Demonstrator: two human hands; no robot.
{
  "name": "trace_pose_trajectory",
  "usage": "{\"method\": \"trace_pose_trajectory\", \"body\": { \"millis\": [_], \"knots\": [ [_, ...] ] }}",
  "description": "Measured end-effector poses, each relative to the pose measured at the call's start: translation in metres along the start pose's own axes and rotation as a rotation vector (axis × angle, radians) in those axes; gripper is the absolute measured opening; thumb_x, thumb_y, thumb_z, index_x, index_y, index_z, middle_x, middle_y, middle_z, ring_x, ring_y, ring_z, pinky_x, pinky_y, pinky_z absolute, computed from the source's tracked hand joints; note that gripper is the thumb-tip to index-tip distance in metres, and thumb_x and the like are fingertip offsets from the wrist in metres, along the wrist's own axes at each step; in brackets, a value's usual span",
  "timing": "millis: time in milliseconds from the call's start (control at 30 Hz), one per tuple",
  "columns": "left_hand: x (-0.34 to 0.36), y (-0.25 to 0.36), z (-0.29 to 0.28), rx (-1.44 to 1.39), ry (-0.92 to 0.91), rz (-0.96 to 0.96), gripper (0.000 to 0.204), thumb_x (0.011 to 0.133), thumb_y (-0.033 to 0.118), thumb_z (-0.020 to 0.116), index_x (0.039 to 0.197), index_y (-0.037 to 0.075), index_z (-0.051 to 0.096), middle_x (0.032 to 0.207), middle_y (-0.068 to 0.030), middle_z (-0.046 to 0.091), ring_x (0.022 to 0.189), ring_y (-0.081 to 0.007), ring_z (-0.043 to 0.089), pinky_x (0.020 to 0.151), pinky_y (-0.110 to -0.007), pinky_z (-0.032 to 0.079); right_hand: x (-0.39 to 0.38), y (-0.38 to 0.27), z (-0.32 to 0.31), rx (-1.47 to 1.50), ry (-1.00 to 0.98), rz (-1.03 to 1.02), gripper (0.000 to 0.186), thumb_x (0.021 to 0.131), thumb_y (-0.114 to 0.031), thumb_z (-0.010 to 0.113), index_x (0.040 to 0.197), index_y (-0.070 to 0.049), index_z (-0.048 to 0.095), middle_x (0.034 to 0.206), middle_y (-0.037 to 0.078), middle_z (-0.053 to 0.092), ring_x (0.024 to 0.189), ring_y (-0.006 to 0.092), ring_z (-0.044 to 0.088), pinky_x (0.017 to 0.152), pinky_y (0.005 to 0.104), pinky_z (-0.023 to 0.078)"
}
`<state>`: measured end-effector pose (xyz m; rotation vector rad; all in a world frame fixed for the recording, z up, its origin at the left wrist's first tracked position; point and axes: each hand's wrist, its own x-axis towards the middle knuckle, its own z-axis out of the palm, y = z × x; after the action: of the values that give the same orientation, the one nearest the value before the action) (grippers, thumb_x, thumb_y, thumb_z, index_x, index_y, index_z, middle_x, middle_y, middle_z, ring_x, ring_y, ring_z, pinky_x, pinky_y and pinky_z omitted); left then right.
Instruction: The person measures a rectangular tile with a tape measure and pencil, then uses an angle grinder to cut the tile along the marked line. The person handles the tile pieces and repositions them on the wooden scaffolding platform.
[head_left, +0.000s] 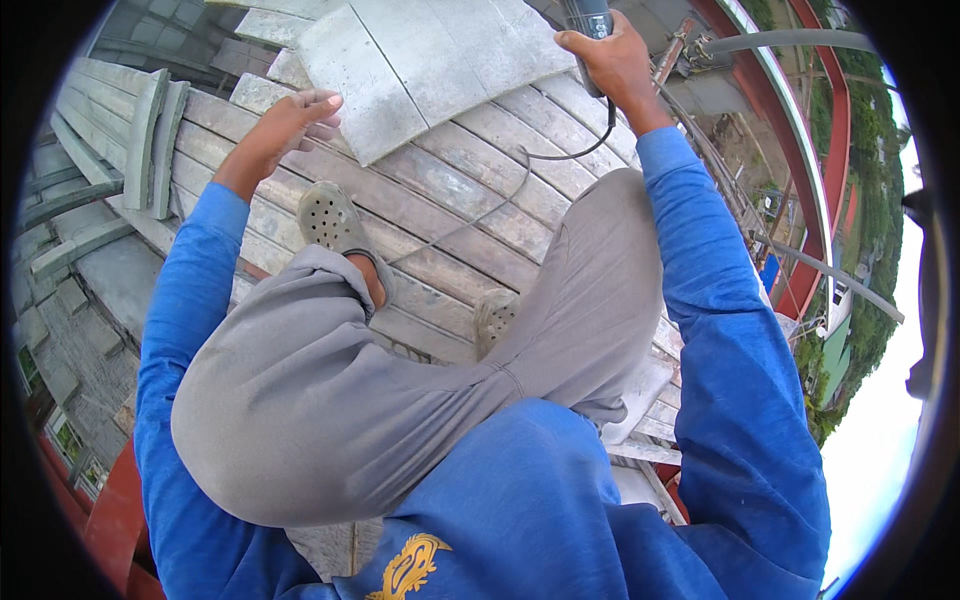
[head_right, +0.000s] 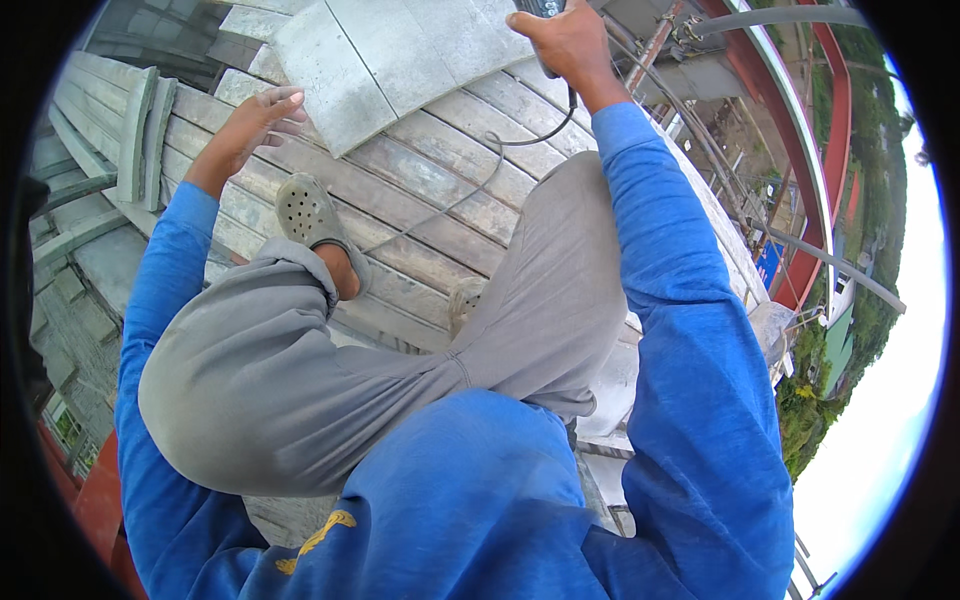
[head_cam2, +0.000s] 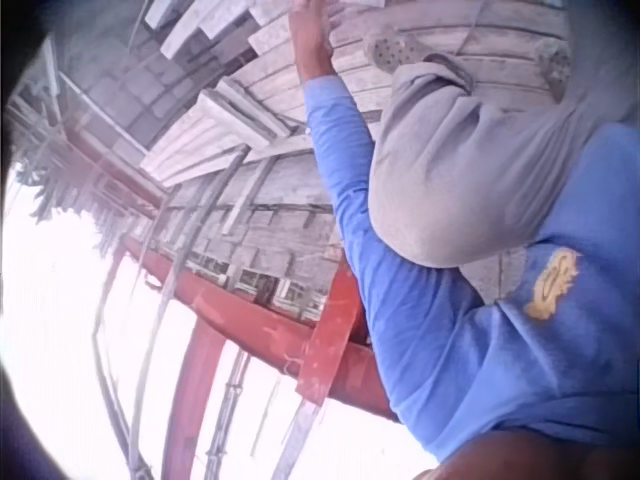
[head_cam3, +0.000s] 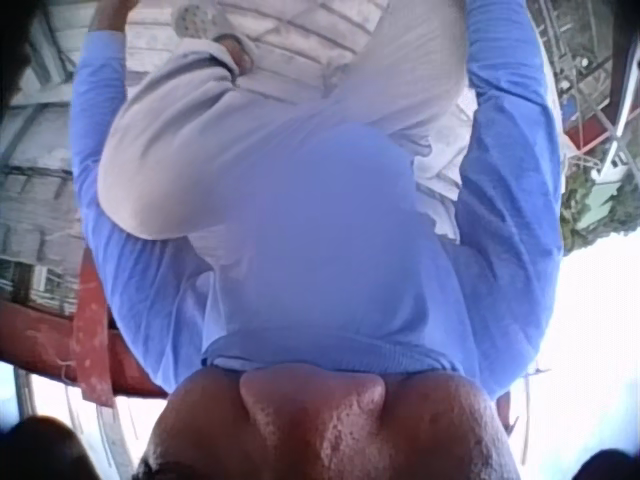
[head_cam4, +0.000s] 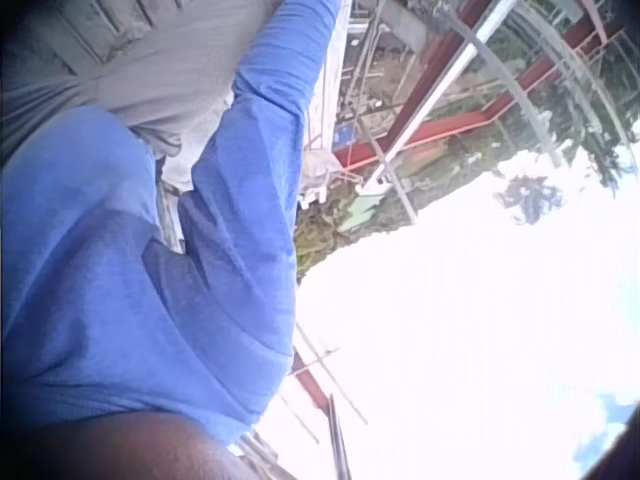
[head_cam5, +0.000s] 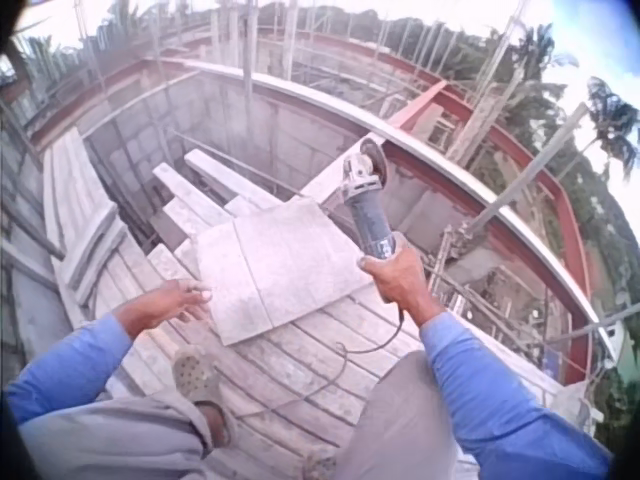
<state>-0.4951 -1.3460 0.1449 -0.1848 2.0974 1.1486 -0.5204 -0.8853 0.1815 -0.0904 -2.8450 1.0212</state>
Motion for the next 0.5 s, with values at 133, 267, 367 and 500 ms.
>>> {"method": "trace_pose_trajectory", "body": {
  "millis": [133,267,367,500],
  "knots": [
    [-0.007,-0.005,-0.028,0.212,-0.027,-0.059,0.07,0.105,0.057,0.065,0.153,0.006,0.06,0.126,-0.0135,0.073,0.11,-0.0246,0.069,0.094,-0.042,0.054,-0.017,0.107,-0.064,-0.091,0.133,0.174,0.06,0.08,-0.049,0.09,0.11,0.001,0.074,0.091,0.012,0.077,0.082,0.0206,0.072,0.08,0.0361,0.057],
    [-0.012,0.014,-0.063,0.439,-0.061,-0.053,0.07,0.102,0.056,0.071,0.143,-0.001,0.067,0.116,-0.0182,0.076,0.102,-0.0269,0.071,0.09,-0.044,0.055,-0.103,0.164,-0.088,-0.128,0.129,0.499,0.06,0.08,-0.053,0.088,0.11,-0.002,0.076,0.095,0.016,0.079,0.089,0.0302,0.076,0.084,0.0429,0.058],
    [0.009,0.034,-0.098,0.731,-0.065,0.024,0.069,0.101,0.054,0.072,0.136,-0.005,0.07,0.113,-0.023,0.077,0.099,-0.0303,0.073,0.089,-0.045,0.056,-0.185,0.209,-0.078,-0.159,0.216,0.654,0.052,0.084,-0.049,0.088,0.1,0.0,0.075,0.086,0.01,0.075,0.078,0.0209,0.07,0.077,0.0385,0.055],
    [0.046,0.03,-0.149,1.014,0.154,0.288,0.056,0.104,0.044,0.071,0.121,-0.01,0.073,0.101,-0.0248,0.077,0.094,-0.039,0.072,0.089,-0.048,0.055,-0.26,0.223,-0.045,-0.208,0.174,0.9,0.075,0.082,-0.061,0.085,0.118,0.003,0.072,0.104,0.023,0.078,0.096,0.0381,0.076,0.09,0.0472,0.058]
  ]
}}
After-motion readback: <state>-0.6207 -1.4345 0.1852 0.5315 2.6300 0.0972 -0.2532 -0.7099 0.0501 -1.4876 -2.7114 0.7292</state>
